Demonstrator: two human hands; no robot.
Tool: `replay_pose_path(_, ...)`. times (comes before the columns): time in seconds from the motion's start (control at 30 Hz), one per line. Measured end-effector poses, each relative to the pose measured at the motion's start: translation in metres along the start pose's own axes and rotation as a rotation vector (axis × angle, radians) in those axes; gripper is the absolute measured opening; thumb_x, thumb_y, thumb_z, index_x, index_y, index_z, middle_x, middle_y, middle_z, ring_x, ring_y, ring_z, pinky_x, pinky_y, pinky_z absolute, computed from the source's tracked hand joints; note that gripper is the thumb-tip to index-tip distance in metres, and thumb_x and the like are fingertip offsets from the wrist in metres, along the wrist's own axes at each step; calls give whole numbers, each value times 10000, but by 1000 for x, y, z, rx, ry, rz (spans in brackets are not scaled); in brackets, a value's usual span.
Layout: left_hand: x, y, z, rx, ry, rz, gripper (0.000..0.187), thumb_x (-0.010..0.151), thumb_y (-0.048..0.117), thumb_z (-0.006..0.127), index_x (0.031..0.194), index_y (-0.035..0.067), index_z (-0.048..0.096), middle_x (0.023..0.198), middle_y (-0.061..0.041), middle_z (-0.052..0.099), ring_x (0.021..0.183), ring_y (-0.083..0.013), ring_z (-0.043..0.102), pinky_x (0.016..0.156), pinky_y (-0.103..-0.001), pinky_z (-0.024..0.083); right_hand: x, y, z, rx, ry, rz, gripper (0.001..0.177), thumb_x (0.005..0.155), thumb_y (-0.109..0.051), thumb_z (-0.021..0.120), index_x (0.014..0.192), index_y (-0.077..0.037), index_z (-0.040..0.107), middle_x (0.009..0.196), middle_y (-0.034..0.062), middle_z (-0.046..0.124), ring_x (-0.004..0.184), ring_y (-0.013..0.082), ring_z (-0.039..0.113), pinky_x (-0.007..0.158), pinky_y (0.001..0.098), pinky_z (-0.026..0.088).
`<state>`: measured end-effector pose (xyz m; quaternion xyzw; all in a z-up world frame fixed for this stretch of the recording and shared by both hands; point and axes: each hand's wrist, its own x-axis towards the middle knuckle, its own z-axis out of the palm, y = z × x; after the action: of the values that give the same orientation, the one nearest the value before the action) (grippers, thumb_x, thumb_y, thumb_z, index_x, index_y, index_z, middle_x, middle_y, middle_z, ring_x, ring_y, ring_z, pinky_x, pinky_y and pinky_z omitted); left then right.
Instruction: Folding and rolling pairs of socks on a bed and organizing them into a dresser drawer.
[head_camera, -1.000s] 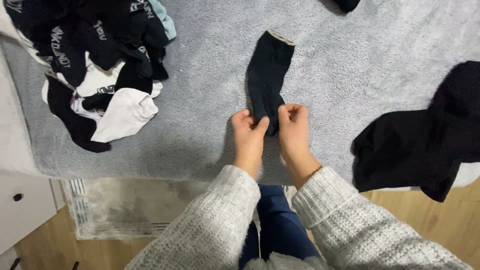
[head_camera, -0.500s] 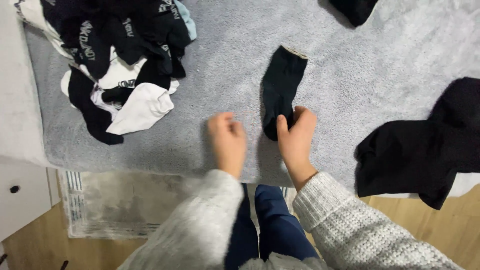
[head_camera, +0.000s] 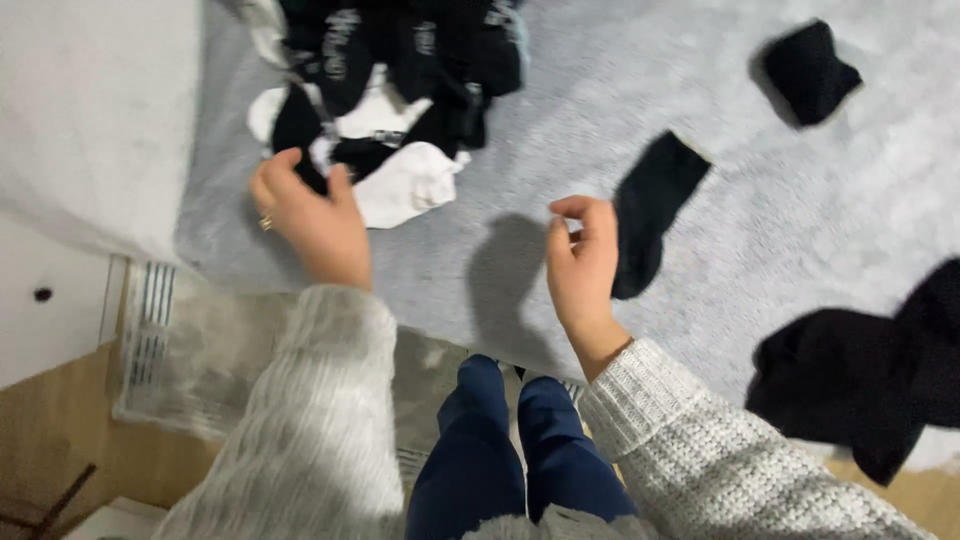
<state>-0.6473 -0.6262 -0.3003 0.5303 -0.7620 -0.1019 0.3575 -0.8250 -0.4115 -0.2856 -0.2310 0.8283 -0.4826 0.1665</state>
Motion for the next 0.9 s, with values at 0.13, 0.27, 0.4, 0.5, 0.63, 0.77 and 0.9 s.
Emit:
replay_pose_path(0.13, 2, -31, 10, 159, -42, -107, 685, 742, 130, 942, 1267, 47, 510, 1196, -210, 520, 1108, -467, 545, 936, -590, 426, 3, -49, 52, 167, -356, 29, 193, 957, -48, 595, 1133, -114, 644, 1026, 88, 716, 1022, 246, 693, 806, 321, 550)
replay_pose_path(0.27, 12, -41, 6, 250, -156, -180, 491, 768, 145, 851, 1163, 114, 562, 1064, -120, 588, 988, -379, 612, 856, -513, 475, 8, -92, 105, 193, -682, -86, 346, 984, -171, 644, 1320, -155, 564, 1224, 85, 698, 1198, 252, 666, 897, 364, 542)
replay_pose_path(0.4, 14, -65, 5, 78, -152, -125, 182, 895, 99, 686, 1060, 120, 609, 980, -112, 596, 933, -377, 646, 820, -457, 505, 10, -107, 160, 311, -803, -88, 417, 1021, -214, 641, 1414, -120, 536, 1433, 132, 582, 1330, 306, 593, 1011, 401, 530)
replay_pose_path(0.5, 22, -40, -31, -100, -249, -125, 242, 881, 30, 662, 1103, 64, 573, 1042, -177, 570, 952, -460, 631, 811, -509, 523, 6, -133, 182, 547, -806, 40, 557, 1047, -253, 637, 1506, -43, 402, 1501, 335, 421, 1376, 511, 472, 1113, 557, 447)
replay_pose_path(0.63, 14, -15, -60, -43, -351, -77, 205, 860, 19, 709, 1045, 17, 621, 1078, -162, 583, 980, -435, 660, 815, -480, 559, 5, -114, 208, 556, -603, 223, 673, 999, -304, 703, 1515, -34, 365, 1264, 214, 602, 1184, 335, 653, 956, 400, 581)
replay_pose_path(0.77, 11, 4, -82, -334, -331, -230, 180, 940, 235, 722, 1026, 150, 588, 1139, 5, 457, 1044, -263, 621, 848, -364, 553, 10, -120, 189, 669, -424, 368, 579, 995, -220, 693, 1452, 24, 434, 1245, 239, 620, 1141, 332, 666, 900, 439, 608)
replay_pose_path(0.9, 20, 31, -95, -725, -408, -662, 552, 943, 383, 719, 1278, 45, 437, 1200, -134, 451, 1026, -264, 614, 799, -371, 550, 0, -141, 147, 755, -417, 309, 469, 1025, -68, 592, 1454, 34, 433, 1295, 199, 578, 1184, 298, 605, 966, 451, 575)
